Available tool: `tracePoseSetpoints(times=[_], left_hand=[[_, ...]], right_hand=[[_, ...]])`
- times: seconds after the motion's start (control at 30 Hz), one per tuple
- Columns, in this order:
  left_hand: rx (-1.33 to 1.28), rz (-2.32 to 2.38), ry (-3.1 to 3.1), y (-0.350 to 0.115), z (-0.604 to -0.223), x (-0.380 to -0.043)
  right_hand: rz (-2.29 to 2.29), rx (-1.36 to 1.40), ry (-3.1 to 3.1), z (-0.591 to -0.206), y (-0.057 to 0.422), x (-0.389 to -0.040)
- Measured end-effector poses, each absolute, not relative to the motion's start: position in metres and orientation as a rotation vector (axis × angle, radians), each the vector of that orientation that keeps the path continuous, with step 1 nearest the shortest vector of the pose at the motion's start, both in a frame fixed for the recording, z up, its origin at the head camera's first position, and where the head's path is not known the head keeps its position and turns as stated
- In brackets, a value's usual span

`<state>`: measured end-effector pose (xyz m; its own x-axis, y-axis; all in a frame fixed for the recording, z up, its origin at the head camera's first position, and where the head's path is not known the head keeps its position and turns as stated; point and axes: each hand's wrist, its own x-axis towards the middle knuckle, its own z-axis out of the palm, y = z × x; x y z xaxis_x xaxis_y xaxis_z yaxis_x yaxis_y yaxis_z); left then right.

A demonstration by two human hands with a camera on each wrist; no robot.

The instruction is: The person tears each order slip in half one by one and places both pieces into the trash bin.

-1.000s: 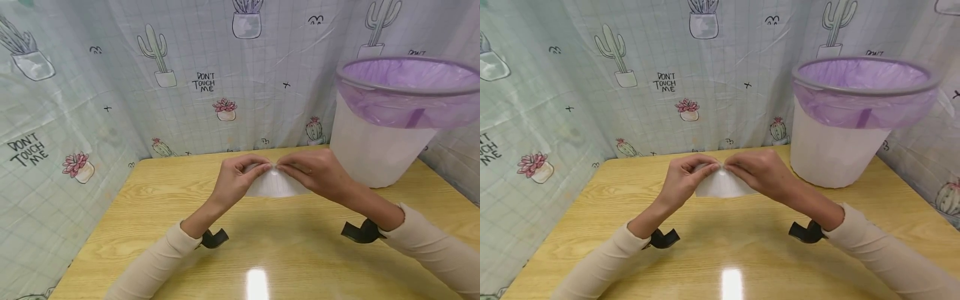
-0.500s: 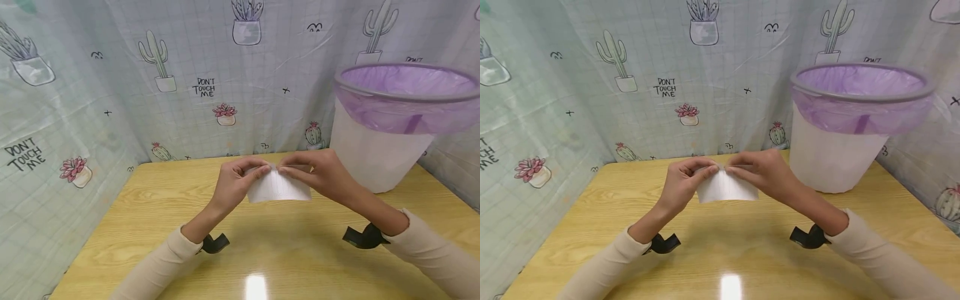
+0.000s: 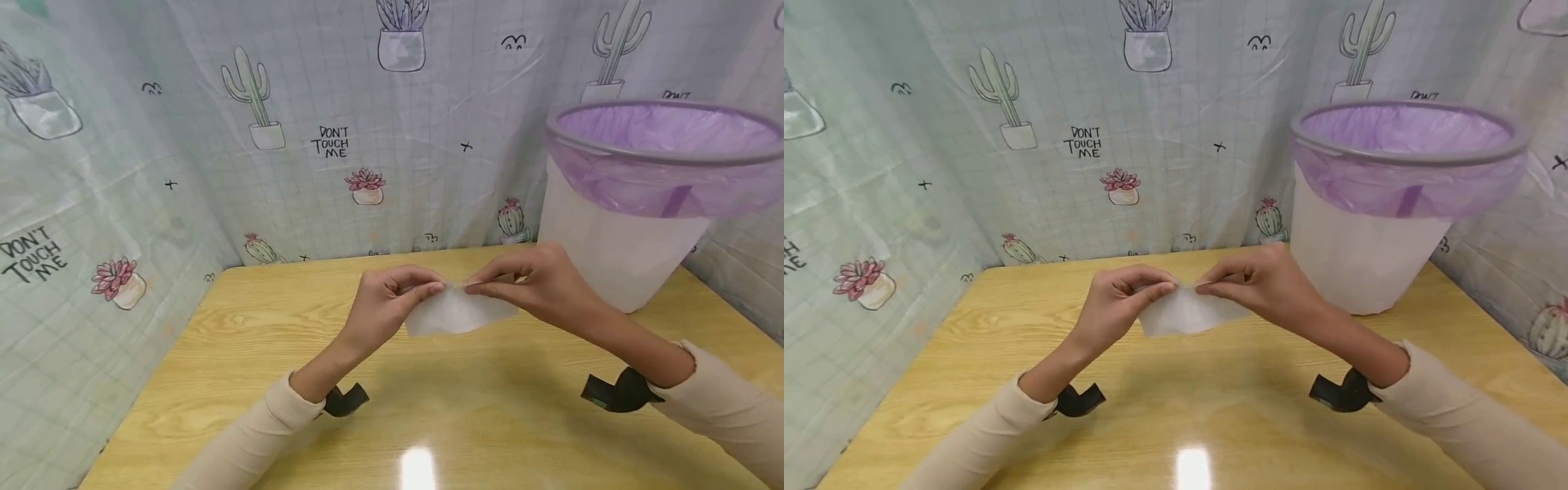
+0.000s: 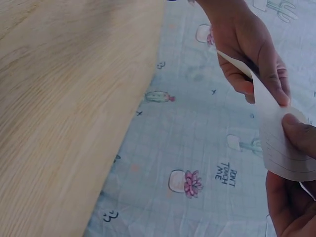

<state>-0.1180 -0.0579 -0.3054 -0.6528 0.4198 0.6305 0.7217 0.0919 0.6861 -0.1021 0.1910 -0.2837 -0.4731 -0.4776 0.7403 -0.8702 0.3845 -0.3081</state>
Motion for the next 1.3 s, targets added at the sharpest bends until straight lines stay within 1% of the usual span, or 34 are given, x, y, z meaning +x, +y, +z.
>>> tracePoseSetpoints(times=[0.47,0.67,0.87,0.97,1.2,1.3], left_hand=[[-1.184,-1.616,-2.061,-0.045,-0.296,-0.119],[-1.221,-1.641,-2.03,-0.041,-0.29,-0.117],[-1.297,-1.6,-1.977,-0.035,-0.292,-0.111],[-1.27,-1.598,-2.003,-0.036,-0.293,-0.11],[-0.998,-1.664,-2.058,-0.06,-0.295,-0.115],[-1.001,-1.66,-2.077,-0.062,-0.295,-0.118]], right_hand=[[0.935,1.172,-1.997,-0.283,0.203,-0.098],[0.927,1.235,-1.911,-0.281,0.21,-0.099],[0.956,1.207,-1.891,-0.289,0.217,-0.094],[0.947,1.144,-1.899,-0.294,0.223,-0.091],[1.023,0.827,-1.992,-0.299,0.255,-0.089],[1.003,0.788,-2.033,-0.301,0.264,-0.087]])
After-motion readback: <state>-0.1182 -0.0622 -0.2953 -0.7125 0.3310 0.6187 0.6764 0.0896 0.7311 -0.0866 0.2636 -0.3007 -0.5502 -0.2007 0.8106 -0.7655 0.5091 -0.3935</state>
